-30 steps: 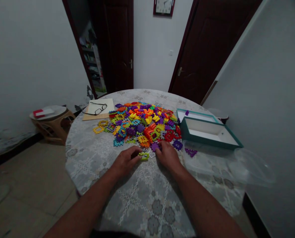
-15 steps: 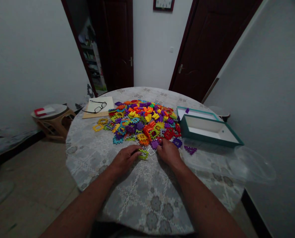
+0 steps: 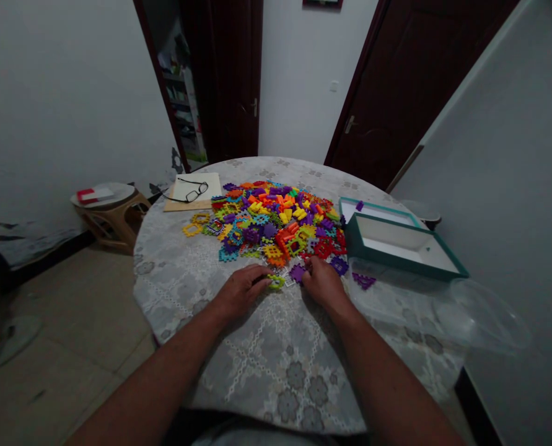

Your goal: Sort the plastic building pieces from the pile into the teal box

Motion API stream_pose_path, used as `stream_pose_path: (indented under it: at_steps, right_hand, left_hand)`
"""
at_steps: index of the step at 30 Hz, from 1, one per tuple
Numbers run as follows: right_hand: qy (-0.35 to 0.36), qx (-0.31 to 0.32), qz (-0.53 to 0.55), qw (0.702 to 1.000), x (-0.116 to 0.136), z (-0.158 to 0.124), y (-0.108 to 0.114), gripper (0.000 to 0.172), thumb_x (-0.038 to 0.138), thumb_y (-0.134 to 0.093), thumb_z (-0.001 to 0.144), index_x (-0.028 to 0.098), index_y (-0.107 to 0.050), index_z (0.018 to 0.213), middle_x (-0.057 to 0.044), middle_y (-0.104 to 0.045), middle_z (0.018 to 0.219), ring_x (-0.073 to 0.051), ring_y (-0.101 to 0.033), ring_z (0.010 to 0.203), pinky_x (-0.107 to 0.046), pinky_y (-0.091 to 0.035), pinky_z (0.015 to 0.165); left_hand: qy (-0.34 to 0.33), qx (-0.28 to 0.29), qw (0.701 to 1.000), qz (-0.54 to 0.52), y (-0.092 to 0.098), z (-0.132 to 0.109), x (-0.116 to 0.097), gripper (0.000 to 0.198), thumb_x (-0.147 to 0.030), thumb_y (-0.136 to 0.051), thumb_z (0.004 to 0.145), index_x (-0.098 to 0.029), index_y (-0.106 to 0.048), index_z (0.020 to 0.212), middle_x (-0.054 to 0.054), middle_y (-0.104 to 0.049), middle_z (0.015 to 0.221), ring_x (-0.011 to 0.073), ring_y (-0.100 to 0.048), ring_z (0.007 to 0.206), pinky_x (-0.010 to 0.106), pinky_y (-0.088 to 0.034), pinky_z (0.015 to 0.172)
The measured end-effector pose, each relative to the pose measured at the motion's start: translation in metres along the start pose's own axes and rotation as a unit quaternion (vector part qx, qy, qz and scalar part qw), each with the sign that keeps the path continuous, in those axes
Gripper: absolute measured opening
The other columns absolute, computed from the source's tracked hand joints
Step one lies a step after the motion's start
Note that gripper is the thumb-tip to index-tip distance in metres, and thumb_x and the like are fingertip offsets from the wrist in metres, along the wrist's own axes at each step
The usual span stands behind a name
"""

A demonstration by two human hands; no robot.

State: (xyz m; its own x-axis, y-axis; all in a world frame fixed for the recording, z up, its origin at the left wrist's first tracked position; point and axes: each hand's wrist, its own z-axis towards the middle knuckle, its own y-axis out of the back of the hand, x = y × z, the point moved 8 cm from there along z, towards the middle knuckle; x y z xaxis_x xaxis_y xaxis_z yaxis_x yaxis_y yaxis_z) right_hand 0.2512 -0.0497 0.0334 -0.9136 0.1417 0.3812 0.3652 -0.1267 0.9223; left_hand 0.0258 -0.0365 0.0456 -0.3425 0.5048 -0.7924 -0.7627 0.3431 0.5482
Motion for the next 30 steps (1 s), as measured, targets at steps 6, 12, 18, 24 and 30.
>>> stream_pose_path:
  at_steps: [6,12,18,24,30]
  right_hand:
    - [0.011,0.007,-0.04,0.999,0.001,-0.001,-0.003,0.018,0.019,-0.058,0.101,0.016,-0.075,0.106,-0.014,-0.077,0.11,-0.025,-0.07,0.103,-0.031,-0.044,0.086]
    - [0.066,-0.053,0.015,0.996,0.015,-0.005,0.003,0.017,0.021,-0.053,0.102,0.016,-0.068,0.107,-0.012,-0.073,0.106,-0.024,-0.067,0.098,-0.031,-0.045,0.087]
    - [0.182,-0.08,0.148,0.969,0.045,-0.021,0.015,0.017,0.023,-0.052,0.104,0.021,-0.068,0.109,-0.008,-0.074,0.105,-0.022,-0.068,0.099,-0.031,-0.049,0.09]
    - [0.254,-0.058,0.176,0.949,0.063,-0.033,0.013,0.02,0.023,-0.055,0.106,0.022,-0.074,0.114,-0.01,-0.076,0.111,-0.023,-0.07,0.104,-0.032,-0.054,0.095]
    - [0.263,-0.037,0.233,0.936,0.07,-0.038,0.008,0.022,0.026,-0.057,0.107,0.023,-0.076,0.115,-0.008,-0.078,0.112,-0.022,-0.072,0.105,-0.034,-0.057,0.098]
  left_hand:
    - [0.001,0.004,1.0,0.005,-0.002,0.0,0.002,0.024,-0.032,-0.063,0.103,-0.025,-0.08,0.118,0.007,-0.08,0.111,0.0241,-0.073,0.106,0.038,-0.055,0.099]
    - [-0.018,-0.018,1.0,0.009,0.001,0.0,0.0,0.026,-0.029,-0.065,0.103,-0.023,-0.081,0.123,0.008,-0.079,0.112,0.0236,-0.073,0.105,0.037,-0.056,0.1]
    - [-0.017,-0.03,0.999,0.022,0.003,-0.001,0.0,0.033,-0.025,-0.066,0.102,-0.024,-0.08,0.132,0.01,-0.079,0.121,0.025,-0.072,0.113,0.04,-0.055,0.107]
    - [-0.025,-0.049,0.998,0.027,0.004,-0.003,-0.003,0.032,-0.028,-0.063,0.104,-0.024,-0.08,0.13,0.01,-0.077,0.121,0.0256,-0.07,0.115,0.04,-0.055,0.107]
    - [-0.023,-0.025,0.999,0.0,0.002,-0.002,-0.003,0.028,-0.027,-0.064,0.103,-0.025,-0.081,0.125,0.009,-0.077,0.118,0.0245,-0.07,0.114,0.039,-0.054,0.105]
